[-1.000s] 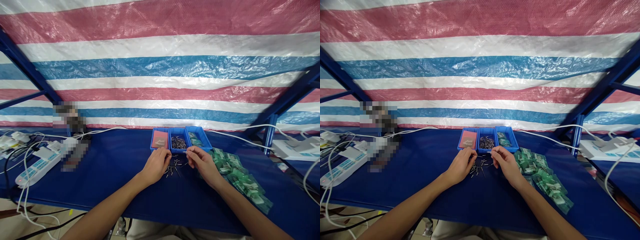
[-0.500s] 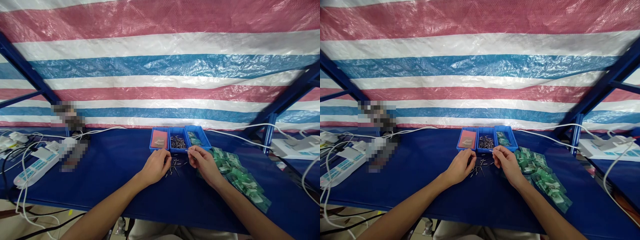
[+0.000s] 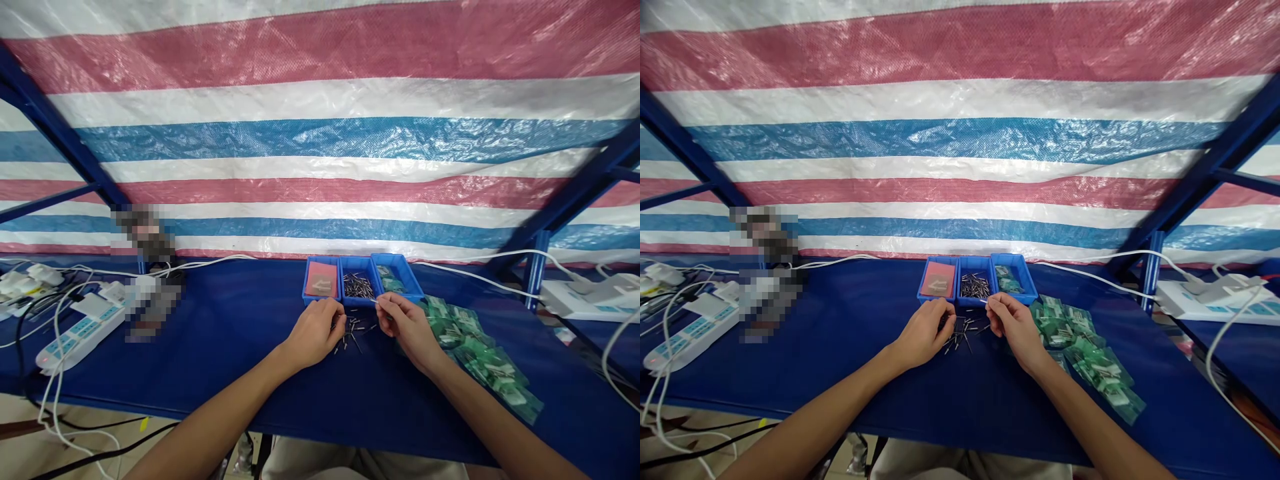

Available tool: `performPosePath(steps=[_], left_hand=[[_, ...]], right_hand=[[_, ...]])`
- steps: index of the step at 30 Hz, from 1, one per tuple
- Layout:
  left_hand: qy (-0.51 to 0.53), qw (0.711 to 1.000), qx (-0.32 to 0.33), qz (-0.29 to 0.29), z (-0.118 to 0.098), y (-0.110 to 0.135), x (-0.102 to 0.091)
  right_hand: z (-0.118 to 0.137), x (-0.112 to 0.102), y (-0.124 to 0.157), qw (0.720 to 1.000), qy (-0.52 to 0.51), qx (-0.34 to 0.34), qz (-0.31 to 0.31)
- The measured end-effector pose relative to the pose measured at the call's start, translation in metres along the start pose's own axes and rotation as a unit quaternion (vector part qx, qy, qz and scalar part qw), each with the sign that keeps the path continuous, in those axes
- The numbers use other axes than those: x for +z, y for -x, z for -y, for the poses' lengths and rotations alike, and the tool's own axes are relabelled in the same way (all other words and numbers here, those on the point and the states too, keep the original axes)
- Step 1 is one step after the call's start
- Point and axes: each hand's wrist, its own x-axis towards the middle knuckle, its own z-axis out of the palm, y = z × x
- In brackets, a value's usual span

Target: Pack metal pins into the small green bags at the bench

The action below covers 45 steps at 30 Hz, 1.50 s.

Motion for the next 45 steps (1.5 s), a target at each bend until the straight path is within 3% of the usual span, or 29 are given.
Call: performPosePath(steps=[18, 31, 45], left_hand=[[-0.010, 1.000, 0.009, 0.027, 0.0036, 0.0007, 0.0038], [0.039, 0.995, 0.019, 0.090, 0.0028, -0.0007, 0.0014], [0.044, 0.994, 0.009, 0.101, 0.0043, -0.0004, 0.0041]], right_hand=[[-0.0054, -0.0009, -0.0024, 1.000, -0.013, -0.010, 0.004], [-0.0054, -0.0033, -0.0015, 1.000, -0.019, 0.000, 0.003], [-0.0033, -0.0026, -0.0006, 1.000, -0.003, -0.014, 0.012]])
